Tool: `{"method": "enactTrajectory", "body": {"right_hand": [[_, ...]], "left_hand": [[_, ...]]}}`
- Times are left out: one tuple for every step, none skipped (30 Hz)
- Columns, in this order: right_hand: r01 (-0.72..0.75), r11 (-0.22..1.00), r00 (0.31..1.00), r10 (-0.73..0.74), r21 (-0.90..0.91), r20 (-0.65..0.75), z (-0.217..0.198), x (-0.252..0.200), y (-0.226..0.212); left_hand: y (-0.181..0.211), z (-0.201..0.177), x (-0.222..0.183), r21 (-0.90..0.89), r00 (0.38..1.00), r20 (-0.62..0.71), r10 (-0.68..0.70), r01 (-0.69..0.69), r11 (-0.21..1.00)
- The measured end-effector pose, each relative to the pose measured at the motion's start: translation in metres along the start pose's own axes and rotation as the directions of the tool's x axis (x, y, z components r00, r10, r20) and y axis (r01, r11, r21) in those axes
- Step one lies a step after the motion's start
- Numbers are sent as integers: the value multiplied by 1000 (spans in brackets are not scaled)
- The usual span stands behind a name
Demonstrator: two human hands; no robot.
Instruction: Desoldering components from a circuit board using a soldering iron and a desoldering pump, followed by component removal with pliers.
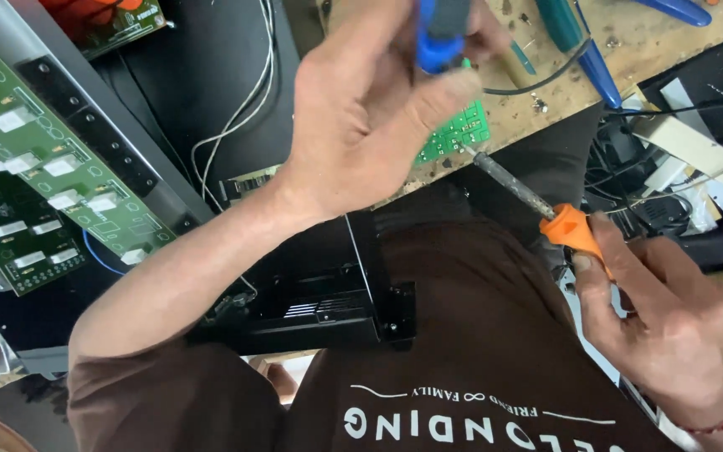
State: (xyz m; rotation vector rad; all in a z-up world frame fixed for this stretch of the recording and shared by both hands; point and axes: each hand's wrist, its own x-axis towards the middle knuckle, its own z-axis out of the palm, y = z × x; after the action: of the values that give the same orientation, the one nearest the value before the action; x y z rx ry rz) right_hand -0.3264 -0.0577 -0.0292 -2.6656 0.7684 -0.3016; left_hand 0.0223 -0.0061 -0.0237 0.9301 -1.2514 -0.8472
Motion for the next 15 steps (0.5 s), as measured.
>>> {"method": "enactTrajectory", "body": {"right_hand": [[0,1000,1000,0,-1,3,-3,2,-1],[6,1000,1000,-7,13,22,-5,5,-2],[11,1000,999,-12,27,41,-8,7,-3],[11,1000,999,-12,25,45,-7,6,-2],[12,1000,999,-13,14,39,-6,5,-1],[13,1000,999,-13,3,33,-6,4,0],[15,1000,999,-15,4,36,-7,4,0],[16,1000,998,-16,-6,53,-8,5,0],[17,1000,997,-16,-16,69,-9,6,0],[18,1000,997,-17,-15,71,-8,5,1],[19,1000,998,-18,-22,59,-7,4,2],[20,999,999,-19,-30,46,-7,3,3],[20,999,999,-19,-30,46,-7,3,2],[16,998,999,-13,-55,48,-8,4,2],[13,997,999,-9,-79,50,-8,5,2]], "left_hand": [[-2,-1,-2,-2,1000,-3,-1,1,1000],[-4,-2,-4,12,1000,15,-24,24,1000],[-7,-2,-6,27,998,33,-49,48,999],[3,2,-2,23,998,30,-49,49,999],[13,5,3,130,999,2,-47,46,990],[22,8,8,235,999,-25,-42,47,971],[33,10,8,234,999,-29,-43,49,971],[44,11,9,334,995,-49,-82,94,938],[56,13,10,430,990,-71,-119,138,892],[61,12,9,430,990,-74,-120,140,892],[66,12,8,465,994,-70,-86,109,878],[71,12,7,500,997,-64,-52,78,863],[71,11,2,499,997,-64,-52,77,863],[72,10,-3,516,994,-92,-51,92,852],[73,9,-8,532,991,-121,-50,107,840]]}}
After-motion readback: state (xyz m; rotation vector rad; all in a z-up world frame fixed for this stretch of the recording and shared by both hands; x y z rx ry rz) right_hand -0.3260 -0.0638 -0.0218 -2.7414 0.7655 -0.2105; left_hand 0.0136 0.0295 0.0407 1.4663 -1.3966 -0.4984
